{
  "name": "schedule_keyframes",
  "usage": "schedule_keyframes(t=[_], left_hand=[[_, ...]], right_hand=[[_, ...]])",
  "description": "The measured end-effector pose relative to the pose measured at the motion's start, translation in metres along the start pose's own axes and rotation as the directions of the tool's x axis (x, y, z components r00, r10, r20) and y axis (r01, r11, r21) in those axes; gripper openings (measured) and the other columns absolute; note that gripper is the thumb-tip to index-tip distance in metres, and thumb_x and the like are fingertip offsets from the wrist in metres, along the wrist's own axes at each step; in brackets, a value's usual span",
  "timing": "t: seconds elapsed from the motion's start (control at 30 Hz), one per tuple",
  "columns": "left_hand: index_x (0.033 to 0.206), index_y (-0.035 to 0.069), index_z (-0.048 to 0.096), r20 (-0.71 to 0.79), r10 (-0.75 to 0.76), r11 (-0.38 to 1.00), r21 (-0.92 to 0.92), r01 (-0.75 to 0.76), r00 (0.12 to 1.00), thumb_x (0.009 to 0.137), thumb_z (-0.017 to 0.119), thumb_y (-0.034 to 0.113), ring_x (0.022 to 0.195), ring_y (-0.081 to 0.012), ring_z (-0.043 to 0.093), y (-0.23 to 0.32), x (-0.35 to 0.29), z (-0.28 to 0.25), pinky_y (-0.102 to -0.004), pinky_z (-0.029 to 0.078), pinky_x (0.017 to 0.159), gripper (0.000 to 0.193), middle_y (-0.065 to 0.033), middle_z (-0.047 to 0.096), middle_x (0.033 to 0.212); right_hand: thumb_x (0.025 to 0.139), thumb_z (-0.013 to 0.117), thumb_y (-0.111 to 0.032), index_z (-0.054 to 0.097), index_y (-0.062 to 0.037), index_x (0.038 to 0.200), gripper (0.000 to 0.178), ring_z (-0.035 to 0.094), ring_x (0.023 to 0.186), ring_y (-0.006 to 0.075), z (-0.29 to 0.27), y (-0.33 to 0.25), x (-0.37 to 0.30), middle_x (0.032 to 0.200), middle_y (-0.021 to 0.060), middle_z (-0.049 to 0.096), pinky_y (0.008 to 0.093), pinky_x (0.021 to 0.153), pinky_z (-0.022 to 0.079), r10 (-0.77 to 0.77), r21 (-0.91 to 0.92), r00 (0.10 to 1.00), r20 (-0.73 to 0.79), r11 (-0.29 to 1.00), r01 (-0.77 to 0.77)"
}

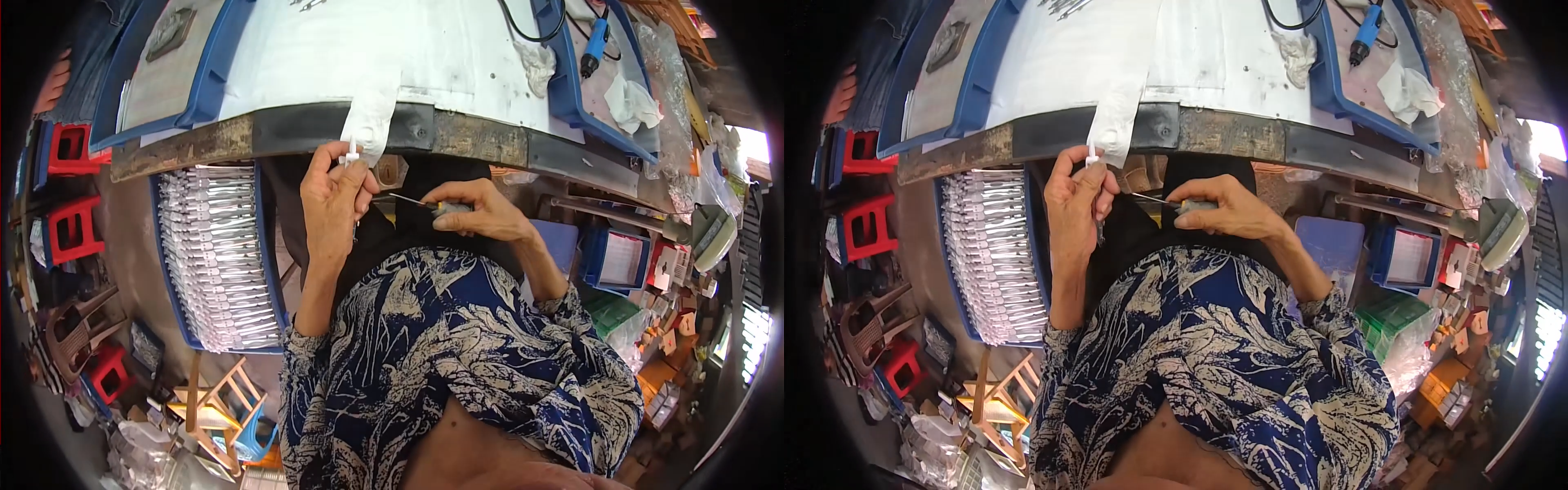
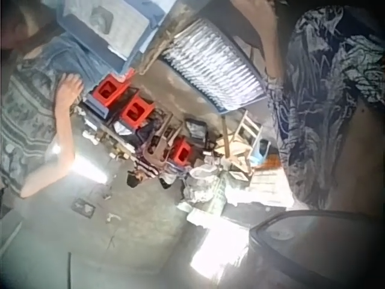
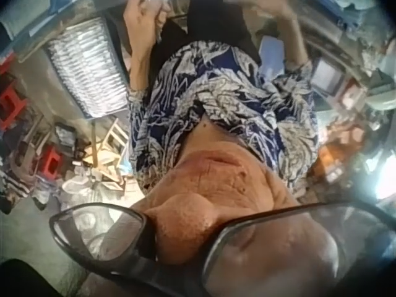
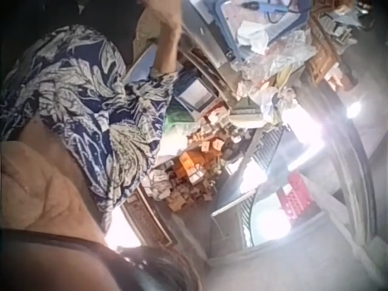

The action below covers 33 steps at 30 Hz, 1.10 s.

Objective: Assembling small metal and plastic hardware components using an electric screwdriver and manual hand tools.

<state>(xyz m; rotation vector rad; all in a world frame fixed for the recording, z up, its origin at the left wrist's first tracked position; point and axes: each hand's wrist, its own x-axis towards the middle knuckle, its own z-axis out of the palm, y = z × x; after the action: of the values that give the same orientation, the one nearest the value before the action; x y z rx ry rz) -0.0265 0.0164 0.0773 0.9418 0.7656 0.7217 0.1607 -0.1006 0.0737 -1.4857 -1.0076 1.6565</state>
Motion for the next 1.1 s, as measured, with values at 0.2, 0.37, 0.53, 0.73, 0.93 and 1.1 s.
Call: schedule_keyframes(t=[0.2,0.37,0.53,0.73,0.93,1.1], left_hand=[[0.105,-0.005,0.045,-0.011,0.05,0.998,0.044,-0.049,0.999,0.09,0.047,0.006,0.054,-0.0034,0.04,-0.007,-0.004,0.0,-0.0163,0.031,0.045,0.018,-0.0052,0.056,0.071],[0.104,-0.005,0.046,0.018,-0.015,0.994,0.112,0.013,1.0,0.09,0.045,0.005,0.055,-0.0035,0.041,-0.012,-0.002,-0.003,-0.0164,0.032,0.047,0.017,-0.0055,0.057,0.074],[0.104,-0.005,0.045,-0.104,0.097,0.983,0.163,-0.079,0.99,0.089,0.046,0.002,0.057,-0.0038,0.041,-0.01,-0.002,-0.004,-0.0168,0.033,0.049,0.016,-0.005,0.057,0.073],[0.105,-0.004,0.044,-0.119,0.056,0.98,0.197,-0.031,0.991,0.088,0.045,0.0,0.057,-0.0047,0.042,-0.016,0.0,-0.011,-0.0176,0.035,0.05,0.017,-0.004,0.056,0.072],[0.102,-0.003,0.045,-0.094,0.052,0.979,0.203,-0.032,0.994,0.088,0.045,-0.001,0.056,-0.0038,0.042,-0.029,-0.001,-0.014,-0.0172,0.034,0.05,0.015,-0.0032,0.055,0.071],[0.1,-0.003,0.046,-0.087,0.054,0.976,0.216,-0.034,0.995,0.087,0.046,-0.001,0.056,-0.0034,0.041,-0.03,-0.005,-0.018,-0.0173,0.034,0.049,0.013,-0.0026,0.055,0.07]], right_hand=[[0.078,0.07,-0.022,0.062,-0.0035,0.105,0.033,0.044,0.05,0.0019,0.01,-0.013,0.005,0.064,-0.0031,0.053,0.0172,0.044,0.035,-0.108,0.02,0.992,-0.058,0.994,0.109],[0.08,0.068,-0.021,0.06,-0.0025,0.104,0.032,0.044,0.05,0.0026,0.008,-0.012,0.008,0.062,-0.0024,0.052,0.0176,0.043,0.035,-0.099,0.037,0.984,-0.146,0.994,0.106],[0.08,0.068,-0.021,0.059,-0.0016,0.101,0.03,0.045,0.05,0.003,0.019,-0.003,0.011,0.062,-0.0028,0.052,0.0194,0.044,0.036,-0.103,0.038,0.976,-0.19,0.993,0.112],[0.081,0.066,-0.019,0.058,-0.0012,0.105,0.031,0.048,0.057,0.0052,0.022,-0.016,0.013,0.067,-0.0013,0.054,0.0203,0.051,0.039,-0.087,0.023,0.962,-0.257,0.995,0.096],[0.082,0.062,-0.019,0.053,-0.0017,0.114,0.038,0.055,0.088,0.0182,0.016,-0.036,0.021,0.097,0.0105,0.061,0.031,0.08,0.044,-0.305,-0.318,0.885,-0.351,0.928,0.193],[0.082,0.062,-0.015,0.055,-0.0082,0.118,0.037,0.046,0.071,0.0057,0.025,-0.034,0.022,0.089,-0.0006,0.057,0.0211,0.065,0.04,-0.407,-0.412,0.853,-0.326,0.874,0.259]])
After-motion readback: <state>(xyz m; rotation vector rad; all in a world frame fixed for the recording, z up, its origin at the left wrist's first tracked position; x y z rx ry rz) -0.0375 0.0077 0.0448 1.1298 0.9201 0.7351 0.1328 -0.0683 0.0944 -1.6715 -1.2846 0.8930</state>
